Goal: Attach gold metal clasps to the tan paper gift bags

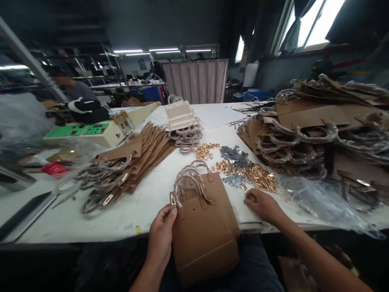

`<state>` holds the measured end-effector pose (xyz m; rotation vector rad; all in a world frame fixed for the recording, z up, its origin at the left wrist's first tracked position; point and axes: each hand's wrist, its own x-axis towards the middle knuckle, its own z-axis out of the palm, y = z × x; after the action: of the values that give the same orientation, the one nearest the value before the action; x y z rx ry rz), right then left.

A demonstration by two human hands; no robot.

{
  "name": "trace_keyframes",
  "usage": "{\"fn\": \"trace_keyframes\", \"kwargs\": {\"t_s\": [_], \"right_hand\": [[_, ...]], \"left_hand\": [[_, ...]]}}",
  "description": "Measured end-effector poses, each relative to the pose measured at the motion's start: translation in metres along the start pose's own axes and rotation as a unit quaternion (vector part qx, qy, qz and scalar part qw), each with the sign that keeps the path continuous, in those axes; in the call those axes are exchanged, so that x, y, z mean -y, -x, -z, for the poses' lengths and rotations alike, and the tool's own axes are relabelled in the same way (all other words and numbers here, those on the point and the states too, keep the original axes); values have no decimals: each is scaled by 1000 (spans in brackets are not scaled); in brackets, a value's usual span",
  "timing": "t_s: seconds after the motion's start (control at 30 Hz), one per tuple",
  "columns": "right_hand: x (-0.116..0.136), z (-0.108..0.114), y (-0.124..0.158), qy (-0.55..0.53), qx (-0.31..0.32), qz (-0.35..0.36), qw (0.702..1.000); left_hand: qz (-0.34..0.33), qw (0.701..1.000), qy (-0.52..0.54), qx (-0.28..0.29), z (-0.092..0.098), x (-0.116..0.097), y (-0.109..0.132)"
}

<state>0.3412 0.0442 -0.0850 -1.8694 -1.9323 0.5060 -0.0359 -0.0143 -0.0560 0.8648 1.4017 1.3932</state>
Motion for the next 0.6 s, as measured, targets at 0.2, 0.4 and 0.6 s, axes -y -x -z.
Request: {"fn": "trace_keyframes", "kwargs": {"t_s": [0.2,0.4,0.6], "right_hand": [[3,4,4,-16,-22,3,1000],[26,0,15,-167,-1,-38,985],[61,-24,17,-222,16,-17,975]], "left_hand": [[-158,951,-267,2,10,-9,0],[-177,889,-419,57,18,-21,0],[-199,916,-349,11,10,-15,8]]}}
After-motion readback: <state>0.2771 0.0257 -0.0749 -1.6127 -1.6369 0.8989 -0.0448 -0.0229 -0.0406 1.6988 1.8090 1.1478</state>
